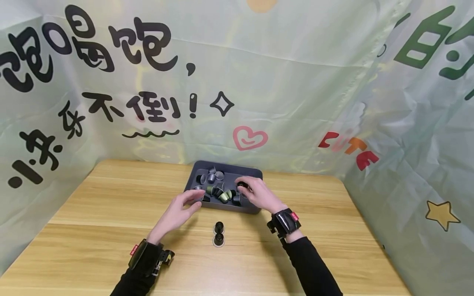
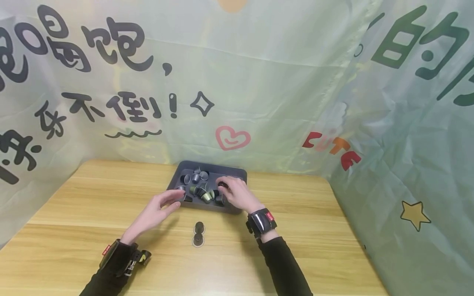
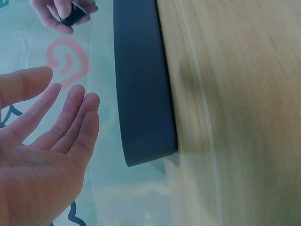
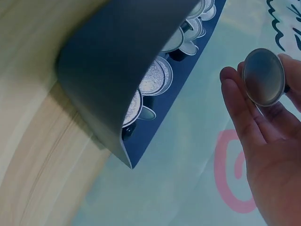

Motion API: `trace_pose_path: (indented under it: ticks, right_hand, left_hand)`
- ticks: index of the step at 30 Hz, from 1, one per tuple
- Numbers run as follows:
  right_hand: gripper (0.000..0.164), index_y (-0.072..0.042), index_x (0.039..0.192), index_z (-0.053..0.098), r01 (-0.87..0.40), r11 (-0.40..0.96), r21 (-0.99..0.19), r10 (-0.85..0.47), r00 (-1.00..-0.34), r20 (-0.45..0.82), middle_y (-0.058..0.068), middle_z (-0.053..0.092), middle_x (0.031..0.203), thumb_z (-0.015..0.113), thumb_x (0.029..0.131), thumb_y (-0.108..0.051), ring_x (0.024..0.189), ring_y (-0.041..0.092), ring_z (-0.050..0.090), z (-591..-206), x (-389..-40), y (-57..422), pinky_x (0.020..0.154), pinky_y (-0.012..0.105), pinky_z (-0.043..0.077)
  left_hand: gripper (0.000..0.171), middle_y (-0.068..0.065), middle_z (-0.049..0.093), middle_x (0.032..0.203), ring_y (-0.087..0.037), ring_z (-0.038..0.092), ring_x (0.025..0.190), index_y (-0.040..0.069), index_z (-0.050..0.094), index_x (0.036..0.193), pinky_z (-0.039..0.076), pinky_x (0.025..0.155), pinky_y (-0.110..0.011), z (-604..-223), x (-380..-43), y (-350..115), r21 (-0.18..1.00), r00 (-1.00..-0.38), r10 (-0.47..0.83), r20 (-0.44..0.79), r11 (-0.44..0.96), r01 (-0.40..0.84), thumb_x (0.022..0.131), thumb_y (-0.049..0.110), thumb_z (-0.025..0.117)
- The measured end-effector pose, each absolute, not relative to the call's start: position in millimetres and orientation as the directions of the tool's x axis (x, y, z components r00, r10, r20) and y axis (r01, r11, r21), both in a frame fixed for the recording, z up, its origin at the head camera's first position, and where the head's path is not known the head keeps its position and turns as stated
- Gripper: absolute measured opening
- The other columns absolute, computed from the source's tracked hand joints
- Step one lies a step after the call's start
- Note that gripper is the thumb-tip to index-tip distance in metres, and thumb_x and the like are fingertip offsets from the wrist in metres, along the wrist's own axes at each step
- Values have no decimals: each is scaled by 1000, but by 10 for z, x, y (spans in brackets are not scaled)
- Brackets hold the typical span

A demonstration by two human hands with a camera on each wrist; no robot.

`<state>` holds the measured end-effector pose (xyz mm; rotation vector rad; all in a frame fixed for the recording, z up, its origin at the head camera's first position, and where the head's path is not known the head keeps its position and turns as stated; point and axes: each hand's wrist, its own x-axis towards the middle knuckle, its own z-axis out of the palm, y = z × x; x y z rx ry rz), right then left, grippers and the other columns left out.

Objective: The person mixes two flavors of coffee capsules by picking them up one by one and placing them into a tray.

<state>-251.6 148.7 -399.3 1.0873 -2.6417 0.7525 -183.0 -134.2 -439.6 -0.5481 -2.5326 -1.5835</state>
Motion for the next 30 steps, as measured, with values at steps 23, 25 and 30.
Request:
trace_pose_path:
  ticks: [23,25,30]
  right_hand:
    - [29,-5,123,69,-441,780,-444,-365,-897,250,13,75,110,65,98,-18,91,25,71,-4099,-2881,1183,80,40,58]
    - [33,-4,127,67,-423,792,-441,-341,-905,254,16,74,116,66,97,-18,100,29,71,-4103,-2878,1169,87,43,58]
    - [45,-2,138,58,-369,792,-486,-263,-925,274,20,72,120,65,96,-17,104,32,71,-4108,-2837,1182,94,48,57]
  left_hand:
    - [39,-27,62,135,-40,62,123,-3,57,135,47,110,-55,-4383,-1818,-1338,854,-926,292,241,389,345,96,5,61]
    - [39,-27,62,135,-40,62,123,-3,57,135,47,110,-55,-4381,-1817,-1339,856,-926,293,240,387,344,97,5,61]
    - [39,-26,62,135,-40,62,124,-2,58,135,47,111,-55,-4389,-1821,-1336,857,-927,294,234,387,339,97,6,61]
